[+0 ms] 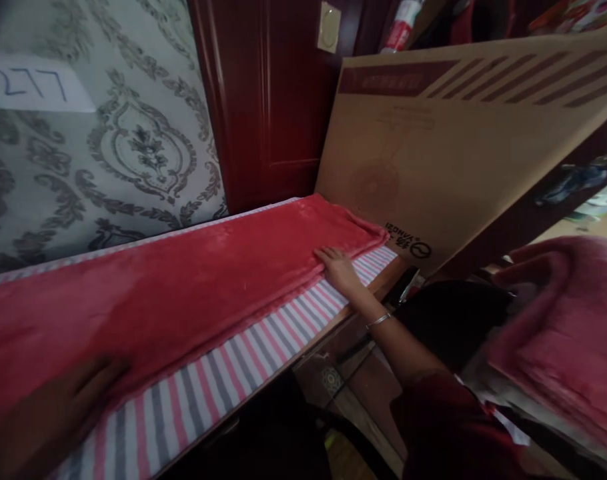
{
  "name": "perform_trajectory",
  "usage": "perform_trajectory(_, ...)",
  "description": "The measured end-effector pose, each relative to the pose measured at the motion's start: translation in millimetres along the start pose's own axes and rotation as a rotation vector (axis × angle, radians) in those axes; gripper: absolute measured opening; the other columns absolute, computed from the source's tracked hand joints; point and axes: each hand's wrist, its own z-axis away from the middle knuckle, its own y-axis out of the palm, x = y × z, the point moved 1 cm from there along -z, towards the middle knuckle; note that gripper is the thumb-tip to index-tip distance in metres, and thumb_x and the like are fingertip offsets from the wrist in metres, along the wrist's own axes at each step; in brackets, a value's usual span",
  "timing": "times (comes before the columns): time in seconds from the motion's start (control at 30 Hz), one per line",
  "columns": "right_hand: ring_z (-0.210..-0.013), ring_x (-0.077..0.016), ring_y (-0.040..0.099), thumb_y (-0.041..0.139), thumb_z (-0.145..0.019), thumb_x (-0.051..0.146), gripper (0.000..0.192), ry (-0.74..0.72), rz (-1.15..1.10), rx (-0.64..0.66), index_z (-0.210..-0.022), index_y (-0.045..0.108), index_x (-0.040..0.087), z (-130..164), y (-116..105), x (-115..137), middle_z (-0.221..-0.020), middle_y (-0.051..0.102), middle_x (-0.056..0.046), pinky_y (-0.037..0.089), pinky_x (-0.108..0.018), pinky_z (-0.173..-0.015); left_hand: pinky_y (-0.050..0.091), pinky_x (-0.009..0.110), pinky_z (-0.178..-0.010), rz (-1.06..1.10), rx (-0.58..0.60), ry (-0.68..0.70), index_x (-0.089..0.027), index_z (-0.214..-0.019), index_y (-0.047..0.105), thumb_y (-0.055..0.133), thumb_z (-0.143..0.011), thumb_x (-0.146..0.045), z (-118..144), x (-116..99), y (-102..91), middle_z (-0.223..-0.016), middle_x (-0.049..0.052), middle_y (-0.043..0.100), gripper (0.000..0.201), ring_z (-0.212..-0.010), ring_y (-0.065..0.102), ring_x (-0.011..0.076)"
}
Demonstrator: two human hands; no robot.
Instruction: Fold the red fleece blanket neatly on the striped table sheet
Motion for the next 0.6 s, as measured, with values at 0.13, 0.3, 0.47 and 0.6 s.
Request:
perform_trajectory(0.13,-0.140,-0.0293,0.043,0.054,-0.087,0.010,0.060,-0.256,-0.120,0.036,-0.146,0.052,0.021,7,5,69,-0.150,0.051,-0.012,0.038,-0.050,-0.113,0.048,0.049,-0.105,-0.047,0.014,0.210,-0.029,-0.142,0.057,0.033,-0.090,-0.012,-42,-46,-15.5,-0.148,0.008,0.056,0.059,-0.133,0.054,0.0309)
perform_trajectory(0.3,-0.142,-0.0262,0.043,0.049,-0.087,0.003,0.059,-0.382,-0.216,0.106,-0.142,0.057,0.024,15,8,113,-0.151,0.050,-0.011,0.040,-0.049,-0.114,0.035,0.050,-0.116,-0.035,0.024,0.326,-0.026,-0.151,0.045,0.034,-0.093,-0.014,-74,-85,-20.3,-0.160,0.007,0.039,0.060,-0.146,0.037,0.0291)
perform_trajectory(0.47,-0.138,-0.0240,0.049,0.046,-0.090,0.004,0.054,-0.397,-0.293,0.087,-0.138,0.061,0.026,30,12,109,-0.141,0.061,-0.008,0.045,-0.048,-0.112,0.029,0.047,-0.121,0.011,0.003,0.378,-0.023,-0.153,0.040,0.030,-0.094,-0.011,-62,-89,-6.0,-0.160,0.008,0.040,0.061,-0.149,0.033,0.0251)
perform_trajectory(0.6,-0.137,-0.0254,0.050,0.047,-0.096,0.012,0.045,-0.380,-0.333,0.025,-0.136,0.062,0.024,41,11,107,-0.141,0.060,-0.010,0.045,-0.050,-0.112,0.032,0.046,-0.119,0.063,0.033,0.353,-0.025,-0.154,0.039,0.028,-0.096,-0.012,-56,-90,-9.3,-0.159,0.006,0.040,0.061,-0.146,0.038,0.0236)
